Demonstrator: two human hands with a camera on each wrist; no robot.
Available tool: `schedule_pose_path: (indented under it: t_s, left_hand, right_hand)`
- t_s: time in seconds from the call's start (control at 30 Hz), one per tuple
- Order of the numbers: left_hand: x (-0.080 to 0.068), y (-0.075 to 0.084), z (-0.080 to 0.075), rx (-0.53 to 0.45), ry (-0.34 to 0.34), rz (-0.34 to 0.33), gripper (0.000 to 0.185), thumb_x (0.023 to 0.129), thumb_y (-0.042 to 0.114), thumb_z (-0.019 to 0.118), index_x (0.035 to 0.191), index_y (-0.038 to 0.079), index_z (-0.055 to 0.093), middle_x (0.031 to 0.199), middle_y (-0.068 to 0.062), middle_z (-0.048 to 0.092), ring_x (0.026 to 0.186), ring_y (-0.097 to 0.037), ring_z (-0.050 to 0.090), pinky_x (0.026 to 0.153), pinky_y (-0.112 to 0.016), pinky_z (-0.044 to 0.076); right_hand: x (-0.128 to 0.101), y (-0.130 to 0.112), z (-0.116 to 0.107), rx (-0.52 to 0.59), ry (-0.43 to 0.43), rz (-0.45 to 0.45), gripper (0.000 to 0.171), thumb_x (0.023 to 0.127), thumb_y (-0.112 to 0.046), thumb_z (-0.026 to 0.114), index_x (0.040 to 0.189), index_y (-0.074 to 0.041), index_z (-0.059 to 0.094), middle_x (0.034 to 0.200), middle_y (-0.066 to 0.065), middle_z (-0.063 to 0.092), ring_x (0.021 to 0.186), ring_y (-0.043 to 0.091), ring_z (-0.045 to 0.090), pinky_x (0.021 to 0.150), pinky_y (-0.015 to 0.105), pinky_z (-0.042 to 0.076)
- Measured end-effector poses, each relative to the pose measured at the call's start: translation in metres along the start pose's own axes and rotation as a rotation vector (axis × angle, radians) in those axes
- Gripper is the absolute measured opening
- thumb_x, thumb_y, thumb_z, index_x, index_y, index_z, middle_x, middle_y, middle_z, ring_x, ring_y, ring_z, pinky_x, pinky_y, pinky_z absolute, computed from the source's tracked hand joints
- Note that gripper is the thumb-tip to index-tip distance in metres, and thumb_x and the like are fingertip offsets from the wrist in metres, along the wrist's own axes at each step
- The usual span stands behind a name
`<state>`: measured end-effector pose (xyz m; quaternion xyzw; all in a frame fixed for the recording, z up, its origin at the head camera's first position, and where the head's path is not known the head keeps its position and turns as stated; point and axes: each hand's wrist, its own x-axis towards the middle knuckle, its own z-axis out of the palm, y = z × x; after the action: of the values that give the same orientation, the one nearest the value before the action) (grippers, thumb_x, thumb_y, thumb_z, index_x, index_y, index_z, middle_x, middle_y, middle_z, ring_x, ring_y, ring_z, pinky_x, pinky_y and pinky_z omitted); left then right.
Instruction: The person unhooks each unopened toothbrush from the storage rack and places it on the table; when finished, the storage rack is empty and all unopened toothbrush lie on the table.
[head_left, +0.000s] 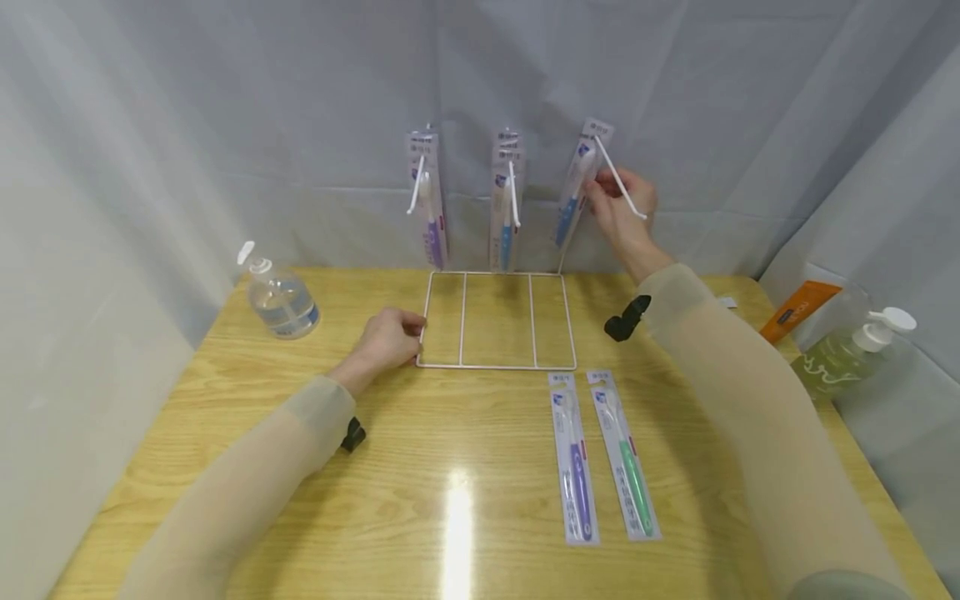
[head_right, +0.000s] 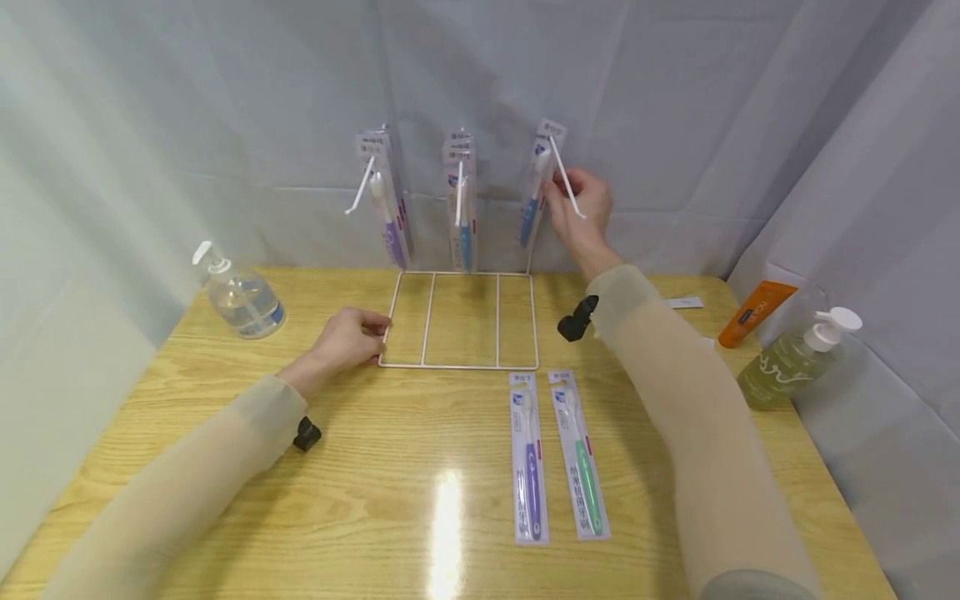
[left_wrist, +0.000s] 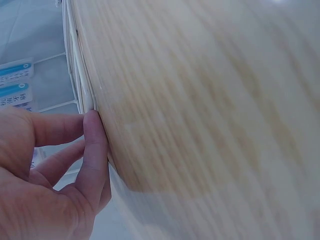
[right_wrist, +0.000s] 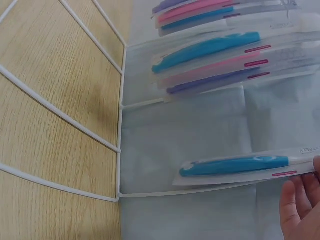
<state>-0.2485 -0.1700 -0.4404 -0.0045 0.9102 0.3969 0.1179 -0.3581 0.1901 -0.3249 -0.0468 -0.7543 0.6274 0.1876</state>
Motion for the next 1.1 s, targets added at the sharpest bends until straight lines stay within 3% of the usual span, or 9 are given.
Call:
schedule_pose_path:
  t_s: [0.13, 0.3, 0.47, 0.63, 0.8, 1.1]
  left_hand:
    - [0.001, 0.002, 0.002, -0.011, -0.003, -0.002, 0.065, 0.088, -0.008, 0.062, 0.151, 0.0, 0.067, 0.139, -0.023, 0.074, 0.103, -0.027, 0.075, 0.07, -0.019, 0.068]
    - [0.002, 0.004, 0.002, -0.021, -0.006, -0.002, 0.065, 0.088, -0.009, 0.061, 0.152, 0.0, 0.066, 0.139, -0.023, 0.074, 0.102, -0.026, 0.075, 0.071, -0.02, 0.069]
    - [0.004, 0.004, 0.0, -0.02, -0.013, 0.0, 0.065, 0.089, -0.008, 0.061, 0.153, -0.001, 0.065, 0.139, -0.023, 0.074, 0.102, -0.025, 0.075, 0.071, -0.02, 0.069]
    - [0.003, 0.005, -0.001, -0.021, -0.014, -0.006, 0.063, 0.089, -0.008, 0.062, 0.152, -0.001, 0.066, 0.14, -0.023, 0.073, 0.109, -0.029, 0.075, 0.073, -0.019, 0.069]
    - [0.003, 0.004, -0.002, -0.026, -0.014, -0.018, 0.062, 0.091, -0.007, 0.063, 0.153, 0.0, 0.065, 0.141, -0.023, 0.072, 0.114, -0.03, 0.074, 0.074, -0.019, 0.069]
    - [0.001, 0.004, -0.002, -0.036, -0.018, -0.028, 0.063, 0.092, -0.007, 0.062, 0.154, 0.001, 0.065, 0.141, -0.022, 0.071, 0.111, -0.029, 0.074, 0.074, -0.019, 0.069]
  right_hand:
    - [-0.003, 0.001, -0.008, 0.027, 0.005, -0.021, 0.011, 0.103, -0.008, 0.077, 0.095, -0.015, 0.074, 0.083, -0.014, 0.069, 0.08, 0.002, 0.068, 0.075, 0.012, 0.065]
    - [-0.009, 0.004, -0.025, 0.048, 0.031, -0.062, 0.008, 0.103, -0.009, 0.077, 0.097, -0.014, 0.077, 0.083, -0.016, 0.073, 0.076, 0.001, 0.07, 0.072, 0.012, 0.066]
    - [-0.024, 0.009, -0.044, 0.083, 0.015, -0.028, 0.014, 0.104, -0.007, 0.076, 0.095, -0.017, 0.074, 0.079, -0.016, 0.074, 0.068, 0.0, 0.073, 0.066, 0.015, 0.067]
    - [-0.052, 0.019, -0.056, 0.116, -0.098, -0.001, 0.004, 0.105, -0.005, 0.073, 0.104, -0.004, 0.076, 0.077, -0.015, 0.08, 0.066, 0.002, 0.077, 0.064, 0.018, 0.068]
    - [-0.087, 0.027, -0.057, 0.087, -0.257, 0.086, 0.015, 0.107, -0.006, 0.071, 0.115, 0.007, 0.071, 0.078, -0.018, 0.081, 0.068, 0.002, 0.079, 0.067, 0.02, 0.07]
    - [-0.139, 0.042, -0.049, 0.061, -0.5, 0.292, 0.017, 0.108, -0.006, 0.07, 0.119, 0.007, 0.071, 0.082, -0.011, 0.082, 0.071, 0.007, 0.08, 0.072, 0.026, 0.073]
